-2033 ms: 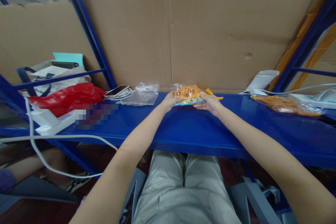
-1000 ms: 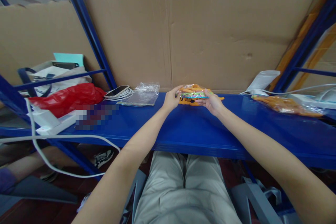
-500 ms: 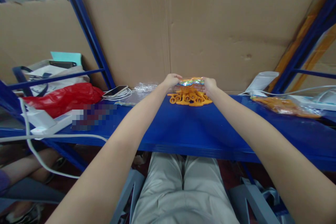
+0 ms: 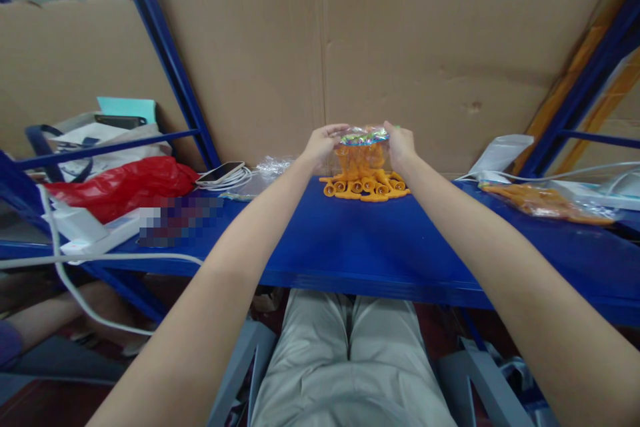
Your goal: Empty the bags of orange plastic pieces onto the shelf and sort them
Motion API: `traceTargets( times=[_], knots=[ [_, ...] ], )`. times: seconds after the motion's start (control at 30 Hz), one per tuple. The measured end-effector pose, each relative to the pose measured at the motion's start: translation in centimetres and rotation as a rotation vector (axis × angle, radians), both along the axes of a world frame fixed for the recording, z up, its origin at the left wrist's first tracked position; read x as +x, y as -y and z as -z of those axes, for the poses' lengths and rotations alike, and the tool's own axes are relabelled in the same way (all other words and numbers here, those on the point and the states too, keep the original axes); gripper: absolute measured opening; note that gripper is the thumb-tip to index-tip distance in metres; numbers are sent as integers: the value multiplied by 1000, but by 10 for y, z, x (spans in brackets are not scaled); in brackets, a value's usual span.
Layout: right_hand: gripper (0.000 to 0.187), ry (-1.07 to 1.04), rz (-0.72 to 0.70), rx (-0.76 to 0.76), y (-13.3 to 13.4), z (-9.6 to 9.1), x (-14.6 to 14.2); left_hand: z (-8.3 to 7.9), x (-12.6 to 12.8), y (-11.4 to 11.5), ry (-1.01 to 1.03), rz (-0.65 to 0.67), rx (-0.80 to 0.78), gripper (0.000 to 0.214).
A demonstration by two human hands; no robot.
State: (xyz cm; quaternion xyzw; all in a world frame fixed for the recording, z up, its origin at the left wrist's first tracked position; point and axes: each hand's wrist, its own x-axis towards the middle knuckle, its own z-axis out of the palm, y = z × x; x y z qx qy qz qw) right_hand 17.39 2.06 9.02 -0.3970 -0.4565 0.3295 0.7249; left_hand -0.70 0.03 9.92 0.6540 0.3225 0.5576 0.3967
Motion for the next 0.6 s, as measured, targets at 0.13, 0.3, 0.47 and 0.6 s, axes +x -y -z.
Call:
traceTargets(
  times=[0.13,0.3,0.47,0.6],
  knots=[
    [14,67,-13,59,-3,11,4,10,-3,1,128,51,-96,44],
    [21,27,-14,-40,12,23,8,27,-10,5,110,141,-424,55],
    [22,-32,-74,-162,30,30,11,34,2,3,4,83,-504,27],
    [19,-60,-181,-239,40,35,18,41,15,6,-86,5,-441,19]
  ],
)
